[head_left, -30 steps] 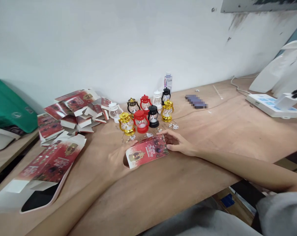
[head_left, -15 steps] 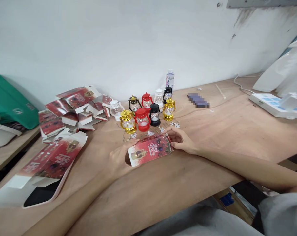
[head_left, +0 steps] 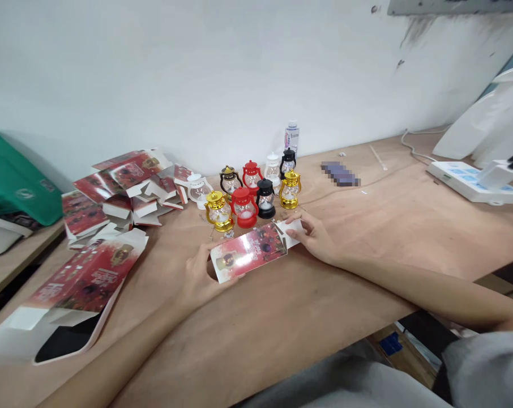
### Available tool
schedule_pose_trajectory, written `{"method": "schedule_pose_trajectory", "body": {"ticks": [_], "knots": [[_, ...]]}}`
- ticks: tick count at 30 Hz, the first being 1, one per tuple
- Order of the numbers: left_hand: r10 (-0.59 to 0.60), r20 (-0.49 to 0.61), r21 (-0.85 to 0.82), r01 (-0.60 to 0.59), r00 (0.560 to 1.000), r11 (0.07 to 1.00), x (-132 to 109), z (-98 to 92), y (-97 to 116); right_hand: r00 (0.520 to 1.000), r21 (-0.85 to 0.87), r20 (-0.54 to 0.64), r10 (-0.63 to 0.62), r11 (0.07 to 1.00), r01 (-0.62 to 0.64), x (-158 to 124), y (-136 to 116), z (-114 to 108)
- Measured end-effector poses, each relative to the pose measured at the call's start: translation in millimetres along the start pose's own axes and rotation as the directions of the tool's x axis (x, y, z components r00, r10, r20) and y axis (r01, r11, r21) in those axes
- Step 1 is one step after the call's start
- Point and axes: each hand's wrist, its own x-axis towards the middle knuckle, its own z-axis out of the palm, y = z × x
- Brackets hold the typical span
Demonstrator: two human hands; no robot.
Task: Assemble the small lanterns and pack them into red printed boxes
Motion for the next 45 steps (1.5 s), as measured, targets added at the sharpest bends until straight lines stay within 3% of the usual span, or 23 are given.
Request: {"method": "schedule_pose_trajectory", "body": {"ticks": [4,8,12,16,23,27,31,36,45], "knots": [[-0.043,-0.004,-0.029,0.042,0.999,0.999,-2,2.6,-6,0.965,-0.261,0.066,-0.254,0.929,0.262,-4,1,-1],[-0.071,0.006,-0.045,0.071,0.997,0.996,-6,5.4,-15,0.956,-0.268,0.071,-0.284,0.918,0.292,-9,-6,-3],[-0.125,0.0,-0.061,0.125,0.992,0.99,-8,7.1,-18,0.954,-0.141,0.051,-0.294,0.944,0.298,-11,-15,-6],[-0.071,-0.037,-0.075,0.068,0.997,0.995,-6,7.9,-15,0.962,-0.118,0.075,-0.263,0.955,0.271,-10,-15,-7],[0.168,-0.084,0.072,-0.163,0.982,0.984,-5,2.9,-12,0.982,-0.092,0.112,-0.149,0.983,0.16,-9,-13,-3],[0.221,-0.076,0.099,-0.213,0.972,0.972,-7,3.7,-16,0.994,-0.044,0.105,-0.032,0.998,0.037,-10,-16,0],[0.273,-0.048,0.012,-0.272,0.961,0.962,-7,7.3,-19,0.991,-0.041,0.08,0.11,0.993,-0.107,-10,-15,1],[0.414,-0.065,-0.024,-0.416,0.908,0.909,-4,9.0,-19,0.975,-0.048,0.205,0.082,0.996,-0.074,-9,-8,1],[0.545,-0.039,-0.034,-0.546,0.837,0.837,-5,11.5,-21,0.977,0.049,0.201,0.064,0.996,-0.076,-9,-5,6]]}}
